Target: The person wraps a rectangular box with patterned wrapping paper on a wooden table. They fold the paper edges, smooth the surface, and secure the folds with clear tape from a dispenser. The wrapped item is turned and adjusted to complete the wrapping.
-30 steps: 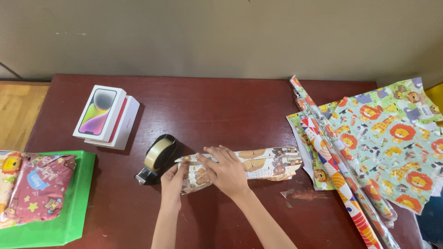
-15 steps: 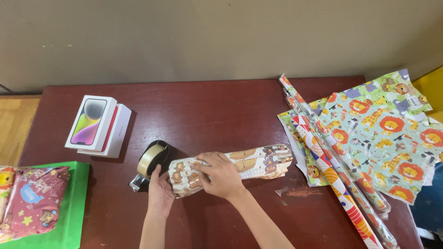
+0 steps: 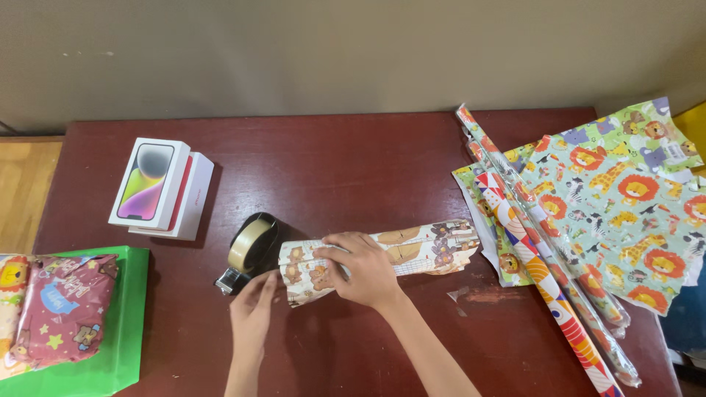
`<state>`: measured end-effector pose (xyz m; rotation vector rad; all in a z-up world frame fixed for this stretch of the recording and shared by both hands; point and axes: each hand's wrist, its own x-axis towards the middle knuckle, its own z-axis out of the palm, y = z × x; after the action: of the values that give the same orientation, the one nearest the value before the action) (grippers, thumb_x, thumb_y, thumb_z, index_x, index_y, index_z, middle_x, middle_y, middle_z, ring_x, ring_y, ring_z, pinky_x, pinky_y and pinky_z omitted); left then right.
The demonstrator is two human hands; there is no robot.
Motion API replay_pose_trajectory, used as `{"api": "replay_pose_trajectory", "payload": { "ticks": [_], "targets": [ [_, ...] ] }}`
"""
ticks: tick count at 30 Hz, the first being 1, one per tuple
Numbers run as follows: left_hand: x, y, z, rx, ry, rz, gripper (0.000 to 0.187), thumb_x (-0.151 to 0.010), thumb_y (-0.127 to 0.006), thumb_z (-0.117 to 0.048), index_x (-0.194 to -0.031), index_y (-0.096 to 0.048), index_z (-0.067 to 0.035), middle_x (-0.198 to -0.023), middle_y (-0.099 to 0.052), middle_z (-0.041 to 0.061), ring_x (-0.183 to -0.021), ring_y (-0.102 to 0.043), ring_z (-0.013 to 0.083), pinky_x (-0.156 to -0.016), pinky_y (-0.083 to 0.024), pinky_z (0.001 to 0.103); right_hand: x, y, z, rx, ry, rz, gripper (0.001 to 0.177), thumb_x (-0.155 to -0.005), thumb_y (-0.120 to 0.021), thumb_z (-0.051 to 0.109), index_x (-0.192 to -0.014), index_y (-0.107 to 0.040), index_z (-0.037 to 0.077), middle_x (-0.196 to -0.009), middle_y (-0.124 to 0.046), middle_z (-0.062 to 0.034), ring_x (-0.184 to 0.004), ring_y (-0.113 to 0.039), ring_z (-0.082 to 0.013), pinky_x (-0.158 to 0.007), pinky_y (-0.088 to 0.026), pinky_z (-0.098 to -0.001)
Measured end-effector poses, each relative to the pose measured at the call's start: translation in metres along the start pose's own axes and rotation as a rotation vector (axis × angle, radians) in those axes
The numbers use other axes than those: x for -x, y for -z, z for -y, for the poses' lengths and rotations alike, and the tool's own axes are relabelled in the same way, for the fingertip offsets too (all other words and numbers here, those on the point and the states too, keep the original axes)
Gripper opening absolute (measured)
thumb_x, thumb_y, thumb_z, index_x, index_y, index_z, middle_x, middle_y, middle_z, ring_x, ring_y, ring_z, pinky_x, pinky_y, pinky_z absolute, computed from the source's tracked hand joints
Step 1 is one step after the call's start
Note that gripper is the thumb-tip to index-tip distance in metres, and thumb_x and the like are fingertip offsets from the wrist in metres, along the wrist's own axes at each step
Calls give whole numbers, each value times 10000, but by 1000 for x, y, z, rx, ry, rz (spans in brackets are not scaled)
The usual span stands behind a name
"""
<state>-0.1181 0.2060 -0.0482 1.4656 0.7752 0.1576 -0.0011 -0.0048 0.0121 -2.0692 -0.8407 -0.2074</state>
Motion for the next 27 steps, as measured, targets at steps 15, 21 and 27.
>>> {"api": "replay_pose_trajectory", "payload": {
  "ticks": [15, 21, 27],
  "targets": [
    [-42, 83, -29, -562, -107, -58, 397, -949, -671, -371, -1145, -752, -36, -964, -780, 125, -868, -724, 198, -823, -554, 335, -4, -8, 3, 387, 39, -5, 288, -915, -693, 260, -1110, -731, 52, -1034, -739, -119, -983, -696, -317, -936, -553, -439],
    [-62, 81, -41, -594, 13, 148, 322, -905, -719, -306, -1069, -785, -37, -891, -781, 123, -792, -728, 196, -724, -594, 355, -4, -9, 5, 429, 38, -8, 278, -900, -707, 253, -1095, -730, 56, -1021, -737, -109, -963, -694, -306, -876, -556, -432],
    [-78, 71, -30, -422, 113, 199, 164, -916, -717, -120, -947, -719, 41, -880, -671, 90, -668, -725, 168, -580, -621, 340, -6, -9, 10, 470, 31, 2, 276, -891, -715, 256, -1094, -735, 70, -1003, -736, -115, -924, -695, -307, -871, -557, -438]
  ]
}}
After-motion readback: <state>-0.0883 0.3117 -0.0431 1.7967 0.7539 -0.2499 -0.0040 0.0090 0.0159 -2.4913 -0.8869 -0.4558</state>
